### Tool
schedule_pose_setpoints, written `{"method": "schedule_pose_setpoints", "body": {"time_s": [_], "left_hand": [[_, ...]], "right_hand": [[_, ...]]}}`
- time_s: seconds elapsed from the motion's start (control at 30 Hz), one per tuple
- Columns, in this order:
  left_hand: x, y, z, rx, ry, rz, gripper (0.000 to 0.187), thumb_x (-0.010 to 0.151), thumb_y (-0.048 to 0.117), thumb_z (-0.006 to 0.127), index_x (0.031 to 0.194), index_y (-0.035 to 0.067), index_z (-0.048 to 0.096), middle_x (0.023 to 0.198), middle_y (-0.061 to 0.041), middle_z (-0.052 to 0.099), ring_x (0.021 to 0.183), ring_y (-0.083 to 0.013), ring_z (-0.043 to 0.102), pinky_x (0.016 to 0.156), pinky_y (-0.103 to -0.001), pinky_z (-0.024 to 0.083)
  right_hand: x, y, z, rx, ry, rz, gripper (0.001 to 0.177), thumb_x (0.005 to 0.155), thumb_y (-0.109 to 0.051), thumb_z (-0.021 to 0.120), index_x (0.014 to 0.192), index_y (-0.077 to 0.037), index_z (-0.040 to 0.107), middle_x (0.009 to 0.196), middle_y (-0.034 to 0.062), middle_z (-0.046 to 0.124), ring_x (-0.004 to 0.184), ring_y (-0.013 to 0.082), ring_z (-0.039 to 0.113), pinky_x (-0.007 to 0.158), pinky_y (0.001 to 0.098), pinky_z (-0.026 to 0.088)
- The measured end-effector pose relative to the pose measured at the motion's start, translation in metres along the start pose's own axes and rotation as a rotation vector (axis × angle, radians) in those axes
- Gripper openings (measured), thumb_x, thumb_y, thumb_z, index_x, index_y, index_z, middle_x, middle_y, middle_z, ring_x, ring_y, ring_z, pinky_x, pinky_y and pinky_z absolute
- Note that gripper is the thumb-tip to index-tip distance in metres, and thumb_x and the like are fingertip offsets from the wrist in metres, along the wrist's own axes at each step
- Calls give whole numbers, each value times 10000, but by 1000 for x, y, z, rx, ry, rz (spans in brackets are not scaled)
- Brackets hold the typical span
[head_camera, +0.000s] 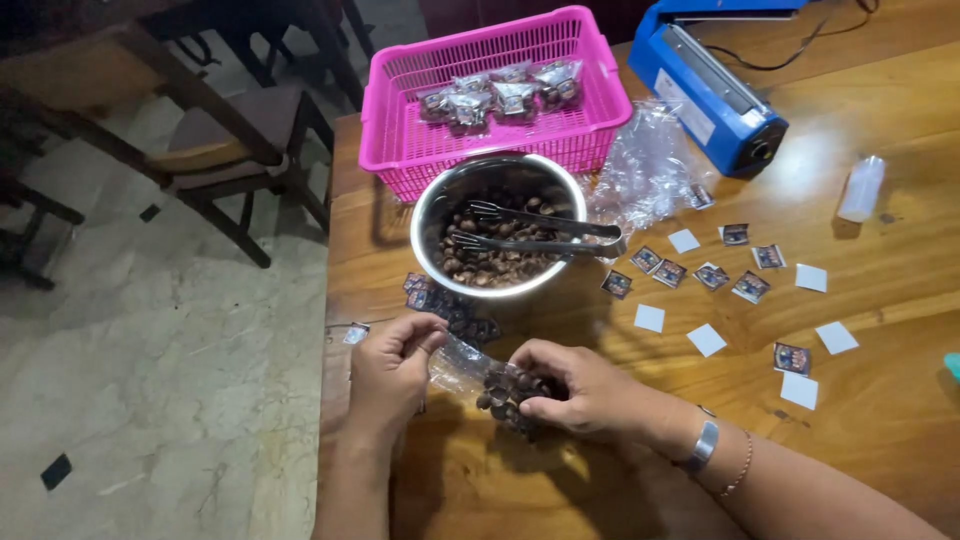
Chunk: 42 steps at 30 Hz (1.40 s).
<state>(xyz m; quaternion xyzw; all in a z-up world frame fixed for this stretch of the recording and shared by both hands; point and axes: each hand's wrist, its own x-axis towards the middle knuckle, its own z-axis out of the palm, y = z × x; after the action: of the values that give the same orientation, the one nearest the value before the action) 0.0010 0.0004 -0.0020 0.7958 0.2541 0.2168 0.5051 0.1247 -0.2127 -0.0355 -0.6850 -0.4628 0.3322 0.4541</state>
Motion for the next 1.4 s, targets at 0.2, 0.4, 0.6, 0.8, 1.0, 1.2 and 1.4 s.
{"method": "schedule_pose_setpoints", "body": {"time_s": [0.2, 0.4, 0.6, 0.8, 1.0, 1.2, 1.4], "left_hand": [[-2, -1, -2, -179, 53, 253, 158, 986, 67, 630, 982, 51, 786, 682, -125, 771, 628, -145, 668, 704, -281, 556], [-2, -3, -5, -454, -16, 253, 162, 1030, 162, 581, 1104, 17, 590, 928, -184, 770, 878, -188, 700, 853, -324, 545], [1, -8, -13, -210, -33, 214, 156, 852, 75, 808, 827, 15, 667, 1041, -144, 741, 701, -130, 662, 583, -234, 593], [4, -14, -11, -98, -58, 126, 169, 822, 165, 851, 816, 19, 767, 902, -128, 749, 636, -177, 736, 560, -275, 621], [1, -13, -6, -249, -76, 169, 103, 842, 40, 795, 767, 11, 732, 883, -125, 741, 620, -128, 687, 567, -258, 613], [5, -20, -14, -554, -35, 332, 174, 909, 88, 760, 796, 10, 653, 1000, -154, 674, 818, -147, 666, 719, -262, 590], [5, -8, -19, 18, -97, 363, 300, 887, 363, 789, 902, 64, 771, 1007, -136, 697, 910, -266, 681, 831, -355, 588]], "right_hand": [[2, 20, 5, 279, 45, -11, 360, 843, -197, 806, 1179, -148, 686, 827, 13, 776, 781, 102, 640, 765, 316, 576], [2, 19, 4, 419, 11, 19, 375, 857, -116, 802, 1208, -99, 672, 870, 41, 769, 800, 118, 650, 789, 317, 576], [2, 15, 7, 493, 39, 10, 382, 869, -61, 783, 1228, -76, 653, 904, 45, 763, 829, 119, 656, 797, 300, 570], [0, 15, 9, 473, 53, 15, 380, 867, -65, 783, 1227, -75, 661, 925, 53, 757, 844, 126, 640, 794, 317, 578], [-1, 9, 11, 486, 93, 21, 390, 863, -49, 776, 1238, -72, 669, 929, 71, 778, 875, 129, 668, 829, 335, 592], [1, 16, 8, 437, 110, 31, 363, 879, -70, 757, 1234, -74, 679, 945, 79, 792, 894, 139, 672, 845, 366, 607], [3, 20, 11, 380, 142, 7, 376, 854, -110, 792, 1217, -105, 691, 912, 60, 795, 879, 124, 666, 861, 367, 589]]}}
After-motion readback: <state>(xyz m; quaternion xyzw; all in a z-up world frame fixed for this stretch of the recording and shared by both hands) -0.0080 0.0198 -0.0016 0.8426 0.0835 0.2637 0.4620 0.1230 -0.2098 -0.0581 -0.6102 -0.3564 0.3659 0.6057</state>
